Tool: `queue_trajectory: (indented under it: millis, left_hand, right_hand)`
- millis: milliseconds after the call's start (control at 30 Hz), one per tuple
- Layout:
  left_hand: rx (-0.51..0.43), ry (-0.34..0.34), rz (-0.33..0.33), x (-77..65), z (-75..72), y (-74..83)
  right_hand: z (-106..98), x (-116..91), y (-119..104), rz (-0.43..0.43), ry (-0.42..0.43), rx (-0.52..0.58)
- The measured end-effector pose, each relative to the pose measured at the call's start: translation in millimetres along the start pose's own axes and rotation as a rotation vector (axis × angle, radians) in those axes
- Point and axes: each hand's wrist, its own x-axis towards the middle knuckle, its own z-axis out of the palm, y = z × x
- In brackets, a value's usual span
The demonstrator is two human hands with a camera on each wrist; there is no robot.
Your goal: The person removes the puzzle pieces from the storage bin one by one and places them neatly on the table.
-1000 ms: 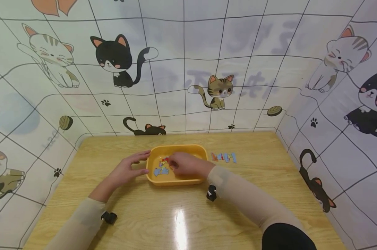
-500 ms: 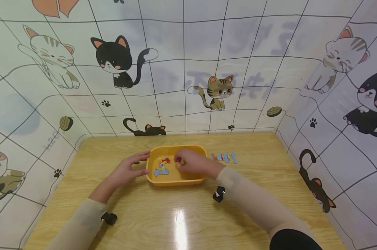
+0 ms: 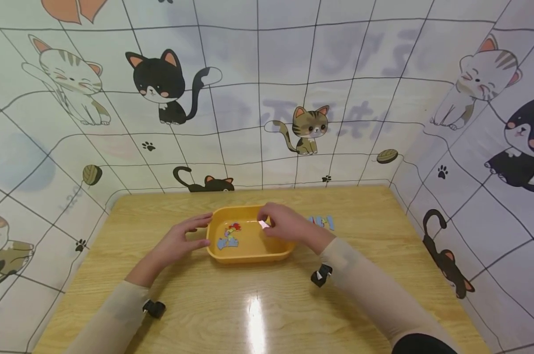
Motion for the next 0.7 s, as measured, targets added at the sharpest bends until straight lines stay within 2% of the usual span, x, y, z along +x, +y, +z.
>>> queue_trajectory:
  millis: [167, 700]
  left_hand:
    - [0.003, -0.003, 0.011, -0.7, -1.2, 3.1]
    - [-0.016, -0.007, 0.001, -1.1, -0.7, 4.1]
  right_hand:
    - [-7.1, -9.7, 7.0, -0.001, 0.04, 0.03]
    - [-28.6, -43.6, 29.5, 0.098, 0.171, 0.065]
